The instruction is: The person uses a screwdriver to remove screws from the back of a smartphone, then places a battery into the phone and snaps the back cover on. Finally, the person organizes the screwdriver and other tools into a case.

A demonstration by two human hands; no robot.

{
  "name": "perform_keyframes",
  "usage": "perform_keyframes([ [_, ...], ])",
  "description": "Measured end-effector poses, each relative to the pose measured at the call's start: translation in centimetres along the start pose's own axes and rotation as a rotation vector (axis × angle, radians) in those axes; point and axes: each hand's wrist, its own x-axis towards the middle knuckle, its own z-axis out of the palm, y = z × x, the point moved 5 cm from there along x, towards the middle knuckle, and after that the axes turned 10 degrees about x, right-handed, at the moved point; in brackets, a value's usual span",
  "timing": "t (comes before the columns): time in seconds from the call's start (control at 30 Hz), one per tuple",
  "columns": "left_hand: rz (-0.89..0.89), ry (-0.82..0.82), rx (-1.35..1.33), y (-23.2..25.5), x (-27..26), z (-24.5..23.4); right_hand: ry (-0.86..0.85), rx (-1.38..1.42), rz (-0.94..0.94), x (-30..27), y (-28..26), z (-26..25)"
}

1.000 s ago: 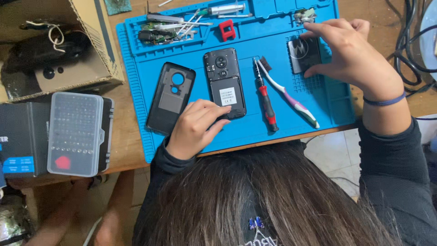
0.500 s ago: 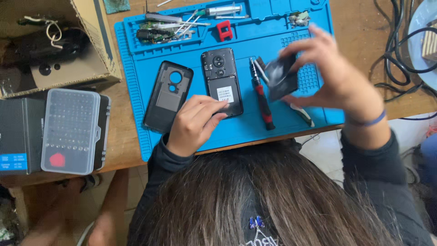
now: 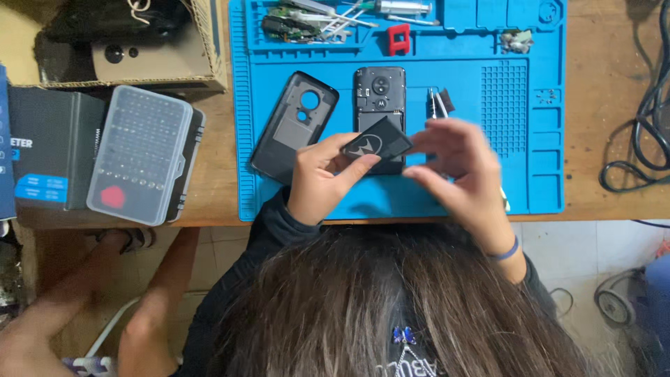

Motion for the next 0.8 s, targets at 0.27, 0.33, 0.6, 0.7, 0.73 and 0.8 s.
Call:
perform_keyframes([
  [0.27,-0.204,0.075,-0.53,-2.4,0.0,0.4,-0.136,-0.233,0.323,0.3,1.1,-0.4],
  [0.33,-0.294,0.035,-0.731,-1.0,0.4,0.0,-0.102,-0.443,0.27,0.7,0.8,-1.6],
  [0.6,-0.403,-0.089,-1.165,-1.6,0.3,0.2,0.031,-0.811,0.172,0.3,0.2,-3.7],
  [0.7,-0.426,-0.061,-1.17,-2.2,0.0,0.3,0.05,-0.768,0.055,0.5,0.1,-2.7],
  [0.73,-0.429,-0.038,-1.13,-2.4,-0.1,0.2,0.071,-0.681,-0.016,0.6,-0.1,-2.2],
  [0.8,-0.371,0.027,-0.964,-3.6,-0.3,0.8,0.075,-0.48,-0.048,0.5,-0.5,-0.9],
])
